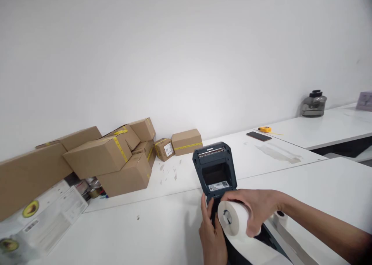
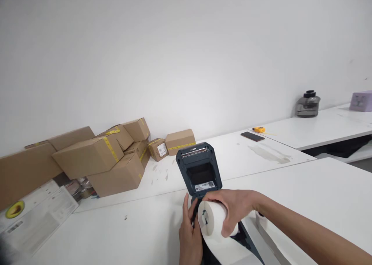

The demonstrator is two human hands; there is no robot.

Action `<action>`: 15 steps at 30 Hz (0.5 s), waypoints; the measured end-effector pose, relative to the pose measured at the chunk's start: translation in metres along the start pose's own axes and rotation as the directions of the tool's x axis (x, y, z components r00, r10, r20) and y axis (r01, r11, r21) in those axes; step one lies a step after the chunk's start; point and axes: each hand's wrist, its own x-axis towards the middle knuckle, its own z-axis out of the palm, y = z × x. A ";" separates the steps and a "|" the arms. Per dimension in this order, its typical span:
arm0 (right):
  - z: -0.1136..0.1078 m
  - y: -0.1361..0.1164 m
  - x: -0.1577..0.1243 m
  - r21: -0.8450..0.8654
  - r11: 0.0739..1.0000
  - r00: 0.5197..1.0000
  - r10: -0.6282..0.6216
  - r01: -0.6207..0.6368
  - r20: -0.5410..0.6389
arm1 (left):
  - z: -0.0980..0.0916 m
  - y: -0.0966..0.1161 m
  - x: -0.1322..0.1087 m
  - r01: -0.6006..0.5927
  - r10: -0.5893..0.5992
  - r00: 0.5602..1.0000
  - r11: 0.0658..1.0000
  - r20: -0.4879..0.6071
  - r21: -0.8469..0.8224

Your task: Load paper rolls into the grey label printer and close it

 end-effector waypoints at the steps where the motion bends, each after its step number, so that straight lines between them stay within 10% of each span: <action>1: -0.001 0.000 0.003 -0.012 1.000 1.000 0.013 -0.013 0.010 | -0.001 0.002 -0.001 0.009 -0.009 1.000 1.000 0.008 -0.002; 15: -0.007 0.002 0.007 -0.151 0.984 0.994 0.101 -0.094 0.035 | -0.002 0.007 -0.002 0.018 -0.017 1.000 0.999 0.020 -0.042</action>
